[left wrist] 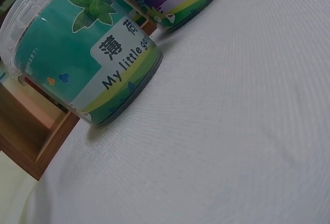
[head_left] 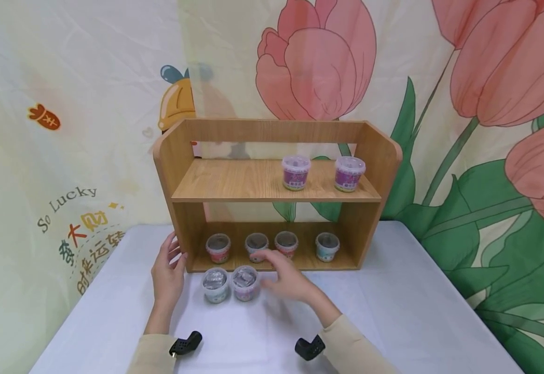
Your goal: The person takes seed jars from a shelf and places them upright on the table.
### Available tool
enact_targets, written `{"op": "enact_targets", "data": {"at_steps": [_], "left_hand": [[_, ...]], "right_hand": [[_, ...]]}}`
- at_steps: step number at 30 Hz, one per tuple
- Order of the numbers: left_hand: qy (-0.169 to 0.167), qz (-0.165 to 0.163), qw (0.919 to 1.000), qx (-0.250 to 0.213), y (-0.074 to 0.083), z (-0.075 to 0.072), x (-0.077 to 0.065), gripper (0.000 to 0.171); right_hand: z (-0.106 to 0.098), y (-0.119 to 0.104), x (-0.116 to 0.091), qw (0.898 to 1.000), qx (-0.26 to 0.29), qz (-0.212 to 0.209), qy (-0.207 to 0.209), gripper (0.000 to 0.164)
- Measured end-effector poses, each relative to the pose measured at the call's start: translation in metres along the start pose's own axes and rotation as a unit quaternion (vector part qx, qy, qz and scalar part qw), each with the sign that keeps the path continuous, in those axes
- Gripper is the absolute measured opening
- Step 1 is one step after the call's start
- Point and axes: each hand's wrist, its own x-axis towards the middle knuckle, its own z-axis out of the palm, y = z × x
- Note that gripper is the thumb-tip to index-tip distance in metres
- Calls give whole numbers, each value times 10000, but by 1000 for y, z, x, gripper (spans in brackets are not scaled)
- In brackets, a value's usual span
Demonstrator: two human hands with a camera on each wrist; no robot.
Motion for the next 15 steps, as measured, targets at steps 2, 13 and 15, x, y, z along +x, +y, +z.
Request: {"op": "enact_targets", "data": {"at_steps": [2,13,15], "left_hand": [[22,60,10000,-52,-1,0,1,76],[-20,161,9998,-90,-2,-1,0,75],[-10,160,9998,-91,-2,-1,0,75]], "right_hand": [[-27,-12,0,9996,29,-138,229,54],[-147,-68,2,9778,-18,-587,2013,44],[-160,-69,6,9758,-181,-613,2090,48]]}}
